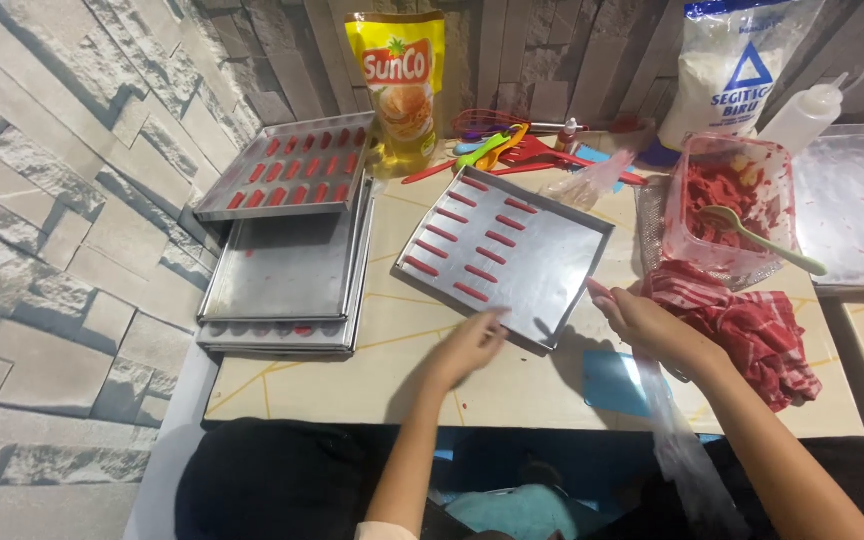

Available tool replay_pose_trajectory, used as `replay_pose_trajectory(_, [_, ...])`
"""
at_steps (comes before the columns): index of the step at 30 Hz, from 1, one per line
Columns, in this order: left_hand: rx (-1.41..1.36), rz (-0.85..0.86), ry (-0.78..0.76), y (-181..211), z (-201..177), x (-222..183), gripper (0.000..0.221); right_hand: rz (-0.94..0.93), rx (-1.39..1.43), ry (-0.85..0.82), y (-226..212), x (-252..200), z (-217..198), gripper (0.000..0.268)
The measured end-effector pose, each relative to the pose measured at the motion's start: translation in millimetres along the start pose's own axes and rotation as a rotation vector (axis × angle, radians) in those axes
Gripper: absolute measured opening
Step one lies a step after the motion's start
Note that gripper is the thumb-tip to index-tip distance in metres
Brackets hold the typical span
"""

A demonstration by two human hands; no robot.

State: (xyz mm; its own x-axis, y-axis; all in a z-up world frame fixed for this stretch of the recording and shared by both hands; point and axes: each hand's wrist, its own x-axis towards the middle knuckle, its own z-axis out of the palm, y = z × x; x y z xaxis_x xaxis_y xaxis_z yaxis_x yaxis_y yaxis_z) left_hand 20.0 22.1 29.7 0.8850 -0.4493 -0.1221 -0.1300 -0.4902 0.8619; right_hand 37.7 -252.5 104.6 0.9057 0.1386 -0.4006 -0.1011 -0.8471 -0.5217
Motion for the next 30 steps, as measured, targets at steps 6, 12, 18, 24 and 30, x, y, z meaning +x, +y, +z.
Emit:
replay_pose_trajectory(6, [0.534,-0.08,0.449,-124,-50,62,0.048,0.01,-0.086,0.047,4,10,9,0.05])
replay_pose_trajectory(12, [0.584,-0.209,0.463,-137,-76,97,0.049,-0.024,-0.132,0.046,14,29,20,0.045])
replay_pose_trajectory(18, [0.576,-0.112,0.611,-156,-95,142,0.029,-0.051,-0.199,0.001,11,32,29,0.036])
replay_pose_trajectory(24, [0.204,0.02,0.554,-198,-109,156,0.021,-0.081,-0.288,-0.113,37,46,29,0.031])
replay_pose_trajectory(30, [0.221,0.056,0.635,-179,-105,151,0.015,0.057,-0.226,-0.172,35,75,44,0.017])
